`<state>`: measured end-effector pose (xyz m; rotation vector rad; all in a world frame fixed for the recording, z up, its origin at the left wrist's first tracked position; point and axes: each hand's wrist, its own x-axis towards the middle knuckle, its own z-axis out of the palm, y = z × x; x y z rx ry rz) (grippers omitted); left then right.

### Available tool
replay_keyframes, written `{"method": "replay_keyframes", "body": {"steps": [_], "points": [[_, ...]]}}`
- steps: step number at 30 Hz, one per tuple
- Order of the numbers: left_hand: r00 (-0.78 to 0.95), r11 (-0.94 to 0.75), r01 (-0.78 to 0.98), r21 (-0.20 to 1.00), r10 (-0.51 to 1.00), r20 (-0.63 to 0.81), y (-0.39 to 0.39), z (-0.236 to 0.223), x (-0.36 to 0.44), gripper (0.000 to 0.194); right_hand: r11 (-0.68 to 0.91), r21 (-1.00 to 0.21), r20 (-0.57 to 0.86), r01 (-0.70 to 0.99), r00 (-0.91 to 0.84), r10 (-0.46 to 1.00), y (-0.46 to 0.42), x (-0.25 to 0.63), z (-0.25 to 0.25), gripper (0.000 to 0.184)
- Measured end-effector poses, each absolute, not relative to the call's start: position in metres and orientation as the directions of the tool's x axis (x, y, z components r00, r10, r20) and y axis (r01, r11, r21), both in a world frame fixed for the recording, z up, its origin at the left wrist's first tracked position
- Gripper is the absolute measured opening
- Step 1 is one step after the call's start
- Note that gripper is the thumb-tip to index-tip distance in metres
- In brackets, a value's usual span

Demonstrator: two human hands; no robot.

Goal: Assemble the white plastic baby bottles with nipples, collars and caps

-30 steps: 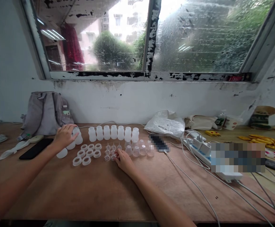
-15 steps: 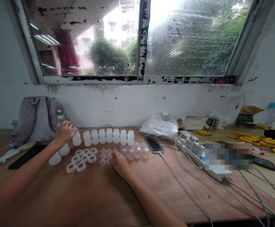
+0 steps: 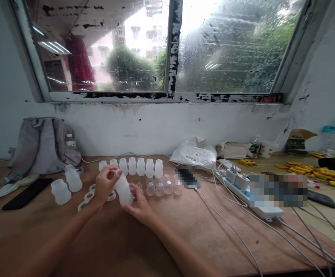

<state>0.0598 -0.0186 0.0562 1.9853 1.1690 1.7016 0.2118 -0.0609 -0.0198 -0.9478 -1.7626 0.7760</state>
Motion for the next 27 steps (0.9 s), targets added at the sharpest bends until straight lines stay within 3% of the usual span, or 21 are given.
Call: {"method": "replay_keyframes", "body": {"steps": [3,6,9,11,13,16,18,21,24,27], "points": [[-0.032,-0.548,0.155,0.822,0.829,0.558,-0.024,0.025,0.073,0.028,0.482,-0.816,0.437,0.319,-0.207,0.876,-0.069,0.205,-0.019,0.042],[0.033,-0.416,-0.048,0.908,0.908,0.418,-0.031,0.002,0.082,0.042,0.466,-0.83,0.442,0.307,-0.147,0.885,-0.07,0.203,-0.02,0.031],[0.062,-0.285,-0.032,0.958,0.956,0.286,-0.045,-0.013,0.087,0.034,0.513,-0.822,0.473,0.249,-0.204,0.857,-0.069,0.207,-0.02,0.039],[0.009,-0.242,-0.049,0.969,0.97,0.243,-0.054,-0.016,0.088,0.032,0.486,-0.859,0.43,0.161,-0.288,0.856,-0.068,0.211,-0.018,0.043],[0.007,-0.219,-0.11,0.97,0.975,0.221,-0.057,-0.016,0.086,0.034,0.387,-0.921,0.352,0.039,-0.341,0.872,-0.067,0.215,-0.013,0.033],[0.061,-0.181,-0.15,0.972,0.98,0.192,-0.054,-0.015,0.082,0.031,0.31,-0.943,0.331,-0.122,-0.239,0.913,-0.063,0.219,-0.005,0.016],[0.119,-0.185,-0.113,0.976,0.973,0.198,-0.051,-0.016,0.082,0.026,0.321,-0.933,0.345,-0.161,-0.147,0.927,-0.059,0.22,0.0,0.016],[0.286,-0.146,-0.093,0.985,0.943,0.167,-0.052,-0.018,0.088,0.024,0.272,-0.944,0.303,-0.188,-0.159,0.94,-0.055,0.223,0.003,0.022],[0.438,0.095,-0.149,0.984,0.899,-0.021,-0.059,-0.016,0.095,0.028,0.159,-0.954,0.209,-0.253,-0.189,0.959,-0.052,0.227,0.004,0.021],[0.576,0.383,-0.23,0.895,0.795,-0.192,-0.064,-0.012,0.096,0.033,0.063,-0.937,0.142,-0.343,-0.211,0.967,-0.053,0.229,0.005,0.022]]}}
